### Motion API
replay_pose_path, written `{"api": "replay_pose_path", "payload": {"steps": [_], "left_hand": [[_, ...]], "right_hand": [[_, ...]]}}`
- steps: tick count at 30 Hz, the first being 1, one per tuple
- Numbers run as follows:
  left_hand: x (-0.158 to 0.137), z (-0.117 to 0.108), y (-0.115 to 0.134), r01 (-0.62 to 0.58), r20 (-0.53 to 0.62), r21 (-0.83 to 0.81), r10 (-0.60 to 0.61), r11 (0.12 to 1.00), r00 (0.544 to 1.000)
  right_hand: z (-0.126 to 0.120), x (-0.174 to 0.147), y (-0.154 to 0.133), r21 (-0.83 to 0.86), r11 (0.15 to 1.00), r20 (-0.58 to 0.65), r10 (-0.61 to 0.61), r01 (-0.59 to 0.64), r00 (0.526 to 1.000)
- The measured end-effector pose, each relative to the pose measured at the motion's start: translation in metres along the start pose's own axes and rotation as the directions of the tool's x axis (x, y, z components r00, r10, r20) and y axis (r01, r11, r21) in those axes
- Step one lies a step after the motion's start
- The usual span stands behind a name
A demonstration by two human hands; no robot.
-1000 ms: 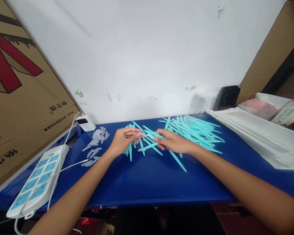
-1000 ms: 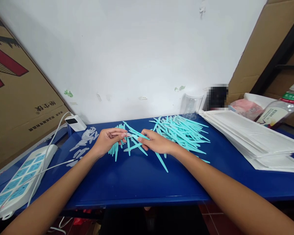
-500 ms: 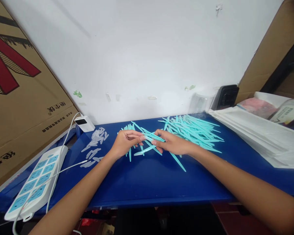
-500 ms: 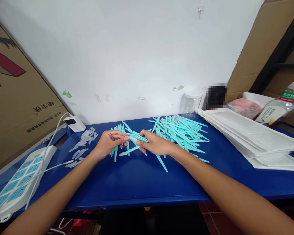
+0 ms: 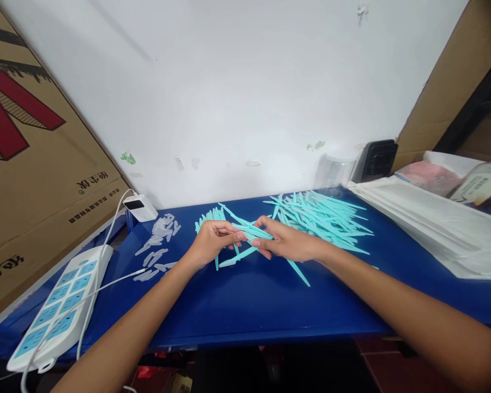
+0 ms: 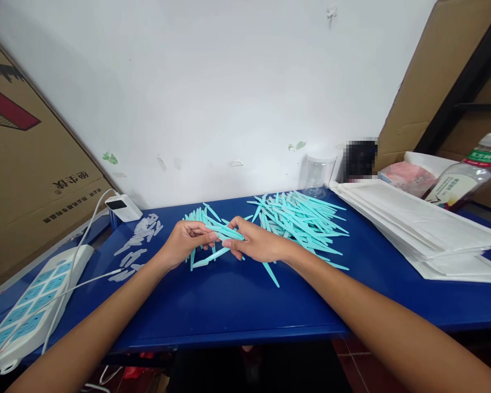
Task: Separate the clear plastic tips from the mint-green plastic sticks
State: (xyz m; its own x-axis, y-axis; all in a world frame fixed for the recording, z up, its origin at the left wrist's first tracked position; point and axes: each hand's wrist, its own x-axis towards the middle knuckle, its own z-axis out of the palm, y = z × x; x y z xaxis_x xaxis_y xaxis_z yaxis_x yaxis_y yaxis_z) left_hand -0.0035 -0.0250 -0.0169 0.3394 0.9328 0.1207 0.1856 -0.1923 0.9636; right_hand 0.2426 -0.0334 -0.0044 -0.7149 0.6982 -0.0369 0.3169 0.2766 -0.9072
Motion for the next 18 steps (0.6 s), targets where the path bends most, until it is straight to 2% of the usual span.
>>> {"api": "replay_pose_path", "payload": {"steps": [8,10,12,13,15,16,18], "left_hand": [[0.001,-0.003,0.003,-0.009,0.046,0.028,0.008,1.000,0.999],[0.003,-0.013,0.005,-0.031,0.066,0.089,0.025,0.996,0.998],[0.004,-0.031,0.008,-0.052,0.058,0.249,0.039,0.967,0.998],[0.004,-0.043,0.009,-0.055,0.031,0.380,0.047,0.923,0.998],[0.001,-0.072,0.011,-0.048,-0.001,0.680,0.065,0.731,0.998],[-0.002,-0.087,0.012,-0.013,0.002,0.774,0.019,0.633,1.000],[-0.009,-0.117,0.013,0.105,-0.037,0.850,-0.141,0.516,0.989]], "right_hand": [[0.002,0.003,-0.004,0.015,1.000,-0.004,0.024,-0.024,1.000],[0.000,0.004,-0.002,0.016,1.000,-0.013,0.027,-0.027,1.000],[-0.003,0.004,0.002,0.017,1.000,-0.028,0.024,-0.024,0.999],[-0.006,0.004,0.004,0.018,1.000,-0.037,0.023,-0.023,0.999],[-0.010,0.003,0.007,0.023,0.999,-0.060,0.027,-0.026,0.998],[-0.012,0.003,0.007,0.028,0.999,-0.069,0.034,-0.033,0.997],[-0.014,0.002,0.008,0.036,0.998,-0.083,0.050,-0.047,0.995]]}}
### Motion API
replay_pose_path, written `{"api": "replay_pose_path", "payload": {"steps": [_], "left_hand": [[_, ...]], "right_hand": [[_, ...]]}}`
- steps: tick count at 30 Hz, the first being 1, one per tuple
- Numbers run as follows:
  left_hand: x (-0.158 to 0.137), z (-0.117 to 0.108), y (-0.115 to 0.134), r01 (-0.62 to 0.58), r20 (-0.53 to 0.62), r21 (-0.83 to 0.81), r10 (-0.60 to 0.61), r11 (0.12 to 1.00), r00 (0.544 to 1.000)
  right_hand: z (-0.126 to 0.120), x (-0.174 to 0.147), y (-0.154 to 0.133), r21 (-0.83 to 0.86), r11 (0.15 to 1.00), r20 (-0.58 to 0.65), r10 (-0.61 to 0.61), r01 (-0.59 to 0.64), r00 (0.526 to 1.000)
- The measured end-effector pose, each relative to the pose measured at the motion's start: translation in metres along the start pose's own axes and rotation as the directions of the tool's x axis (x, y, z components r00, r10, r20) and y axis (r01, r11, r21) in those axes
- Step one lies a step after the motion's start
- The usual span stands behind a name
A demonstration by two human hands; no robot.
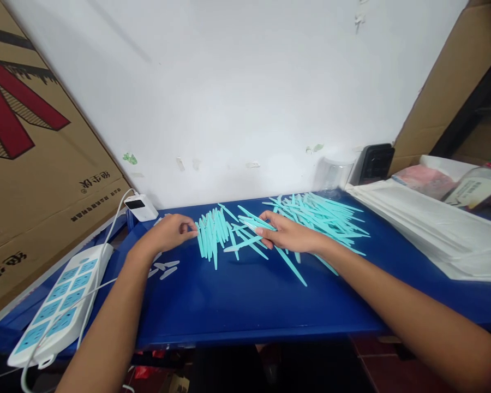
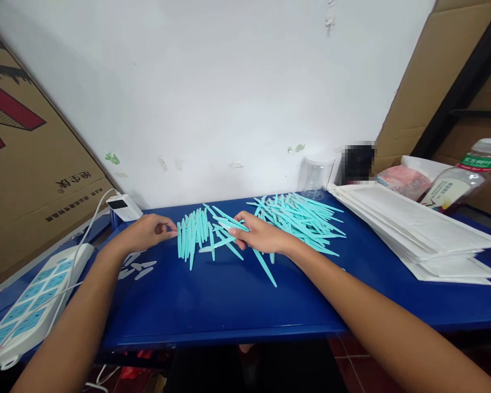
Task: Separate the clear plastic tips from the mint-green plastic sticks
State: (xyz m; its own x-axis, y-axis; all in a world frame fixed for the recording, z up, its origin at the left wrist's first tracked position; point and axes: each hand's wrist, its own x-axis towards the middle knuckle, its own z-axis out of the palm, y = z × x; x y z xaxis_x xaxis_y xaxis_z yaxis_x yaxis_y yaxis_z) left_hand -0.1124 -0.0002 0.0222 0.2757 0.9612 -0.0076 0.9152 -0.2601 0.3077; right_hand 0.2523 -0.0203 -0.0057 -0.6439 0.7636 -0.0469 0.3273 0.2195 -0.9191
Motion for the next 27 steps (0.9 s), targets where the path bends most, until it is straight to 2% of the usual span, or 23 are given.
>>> {"api": "replay_pose_path", "payload": {"steps": [2,4,5,11,14,16,18,21,24,27], "left_hand": [[-0.007,-0.011,-0.023,0.112,0.158,0.027,-0.115,0.993,0.981],[-0.014,-0.018,-0.038,0.166,0.346,-0.009,-0.152,0.986,0.926],[-0.016,-0.020,-0.043,0.175,0.385,-0.024,-0.153,0.984,0.910],[-0.018,-0.016,-0.039,0.269,0.452,-0.051,-0.218,0.962,0.865],[-0.017,-0.013,-0.030,0.269,0.479,-0.092,-0.194,0.959,0.856],[-0.014,-0.010,-0.024,0.246,0.448,-0.137,-0.161,0.960,0.879],[-0.011,-0.006,-0.017,0.174,0.370,-0.213,-0.086,0.961,0.925],[-0.003,0.003,-0.002,-0.015,0.138,-0.367,0.070,0.930,0.988],[0.005,0.017,0.018,-0.173,-0.132,-0.540,0.120,0.824,0.984],[0.010,0.033,0.039,-0.233,-0.244,-0.704,0.080,0.671,0.967]], "right_hand": [[-0.001,0.000,0.000,0.001,1.000,-0.011,0.012,-0.012,1.000],[-0.001,0.001,0.000,-0.004,1.000,-0.018,0.018,-0.019,1.000],[0.000,0.001,0.001,-0.009,1.000,-0.020,0.020,-0.020,1.000],[0.000,0.002,0.004,-0.023,0.999,-0.014,0.023,-0.023,1.000],[0.000,0.002,0.003,-0.004,1.000,-0.006,0.026,-0.026,1.000],[0.000,0.002,0.002,0.015,0.999,0.007,0.037,-0.037,0.999],[0.000,0.002,0.002,0.029,0.999,0.023,0.045,-0.046,0.999],[0.001,0.002,0.001,0.045,0.998,0.046,0.047,-0.049,0.998],[0.002,0.003,0.001,0.049,0.998,0.063,0.046,-0.049,0.997],[0.003,0.004,0.002,0.055,0.998,0.069,0.036,-0.040,0.997]]}}
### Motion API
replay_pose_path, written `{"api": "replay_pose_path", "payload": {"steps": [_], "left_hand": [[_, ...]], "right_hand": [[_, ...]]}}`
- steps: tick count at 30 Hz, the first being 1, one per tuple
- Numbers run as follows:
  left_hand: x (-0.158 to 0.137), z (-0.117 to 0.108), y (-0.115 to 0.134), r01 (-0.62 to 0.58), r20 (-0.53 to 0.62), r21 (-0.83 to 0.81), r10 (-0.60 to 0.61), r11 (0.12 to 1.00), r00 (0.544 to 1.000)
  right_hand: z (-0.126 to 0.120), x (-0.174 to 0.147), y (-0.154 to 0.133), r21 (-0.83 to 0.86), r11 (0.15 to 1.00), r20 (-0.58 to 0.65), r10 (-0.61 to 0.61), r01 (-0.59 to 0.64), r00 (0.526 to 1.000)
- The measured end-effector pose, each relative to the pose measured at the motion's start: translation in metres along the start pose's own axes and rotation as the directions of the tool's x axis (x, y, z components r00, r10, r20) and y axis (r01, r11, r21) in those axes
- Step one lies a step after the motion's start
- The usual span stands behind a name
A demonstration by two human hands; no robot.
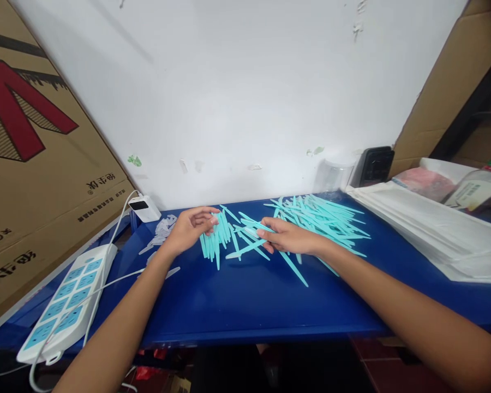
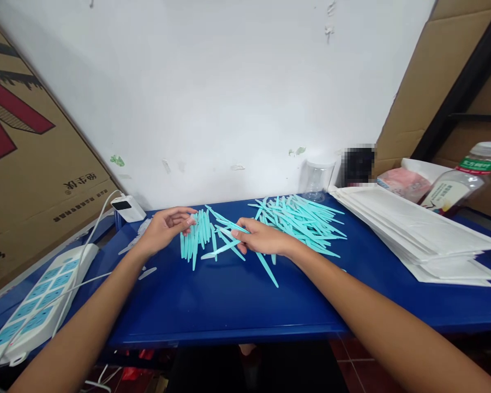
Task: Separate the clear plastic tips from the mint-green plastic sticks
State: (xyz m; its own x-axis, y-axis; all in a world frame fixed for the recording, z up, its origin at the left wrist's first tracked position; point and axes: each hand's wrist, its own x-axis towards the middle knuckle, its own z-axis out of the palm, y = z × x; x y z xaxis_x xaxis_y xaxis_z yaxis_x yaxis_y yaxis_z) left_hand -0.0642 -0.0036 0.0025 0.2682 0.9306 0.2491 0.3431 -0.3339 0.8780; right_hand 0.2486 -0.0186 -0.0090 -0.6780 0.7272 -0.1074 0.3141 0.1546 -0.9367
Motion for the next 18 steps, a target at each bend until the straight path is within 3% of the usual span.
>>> {"api": "replay_pose_path", "payload": {"steps": [6,18], "left_hand": [[-0.002,0.032,0.001,0.040,-0.039,-0.210,-0.049,0.977,0.998],[-0.003,0.043,-0.001,0.007,-0.088,-0.199,-0.025,0.980,0.996]], "right_hand": [[0.001,0.001,0.002,0.020,1.000,0.039,0.004,-0.005,0.999],[0.003,0.001,0.002,-0.001,1.000,0.114,-0.024,0.025,0.993]]}}
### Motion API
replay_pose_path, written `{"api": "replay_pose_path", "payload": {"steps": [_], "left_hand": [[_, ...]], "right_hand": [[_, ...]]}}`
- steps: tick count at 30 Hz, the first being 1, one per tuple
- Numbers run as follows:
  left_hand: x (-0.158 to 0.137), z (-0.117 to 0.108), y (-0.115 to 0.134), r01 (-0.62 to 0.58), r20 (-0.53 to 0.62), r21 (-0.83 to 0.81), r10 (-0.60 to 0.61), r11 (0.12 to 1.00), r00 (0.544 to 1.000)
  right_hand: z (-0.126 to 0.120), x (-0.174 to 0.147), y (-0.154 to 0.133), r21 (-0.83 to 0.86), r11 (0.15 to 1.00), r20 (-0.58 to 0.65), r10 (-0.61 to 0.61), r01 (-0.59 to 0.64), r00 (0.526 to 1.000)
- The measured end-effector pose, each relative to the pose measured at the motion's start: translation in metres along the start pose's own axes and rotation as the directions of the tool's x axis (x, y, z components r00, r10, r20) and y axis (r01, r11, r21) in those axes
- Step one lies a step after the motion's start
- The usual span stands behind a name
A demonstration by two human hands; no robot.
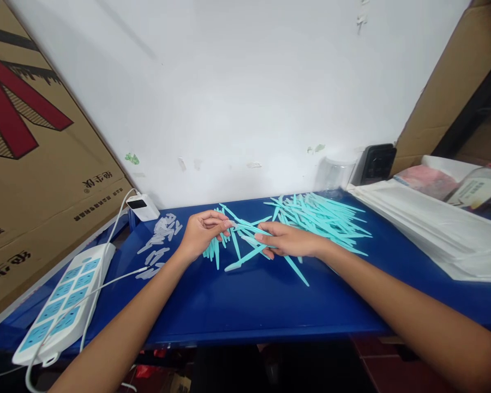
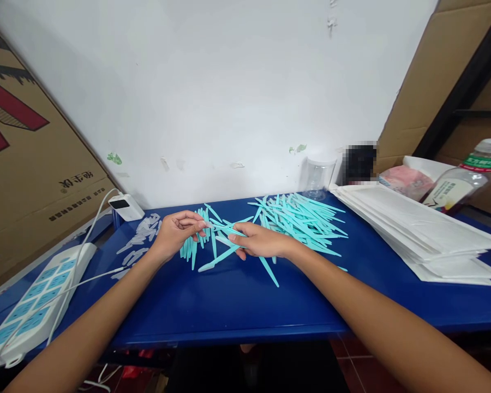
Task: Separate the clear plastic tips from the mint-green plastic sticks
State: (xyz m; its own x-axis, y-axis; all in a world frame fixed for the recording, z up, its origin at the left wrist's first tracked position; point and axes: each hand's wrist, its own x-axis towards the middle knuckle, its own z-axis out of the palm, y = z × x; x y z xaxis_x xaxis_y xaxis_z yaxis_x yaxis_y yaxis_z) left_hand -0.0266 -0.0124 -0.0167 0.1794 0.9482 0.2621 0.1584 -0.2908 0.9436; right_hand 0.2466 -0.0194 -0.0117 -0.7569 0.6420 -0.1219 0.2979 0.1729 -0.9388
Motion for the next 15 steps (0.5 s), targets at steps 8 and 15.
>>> {"api": "replay_pose_path", "payload": {"steps": [8,15], "left_hand": [[-0.0014,0.0022,0.0006,0.003,0.010,0.005,-0.003,1.000,1.000],[-0.0002,0.0018,0.0015,0.002,0.004,0.013,-0.002,1.000,1.000]], "right_hand": [[0.0002,-0.0014,-0.0008,0.016,1.000,0.029,0.014,-0.015,0.999],[-0.0003,-0.0019,0.0010,0.048,0.998,0.014,0.031,-0.032,0.999]]}}
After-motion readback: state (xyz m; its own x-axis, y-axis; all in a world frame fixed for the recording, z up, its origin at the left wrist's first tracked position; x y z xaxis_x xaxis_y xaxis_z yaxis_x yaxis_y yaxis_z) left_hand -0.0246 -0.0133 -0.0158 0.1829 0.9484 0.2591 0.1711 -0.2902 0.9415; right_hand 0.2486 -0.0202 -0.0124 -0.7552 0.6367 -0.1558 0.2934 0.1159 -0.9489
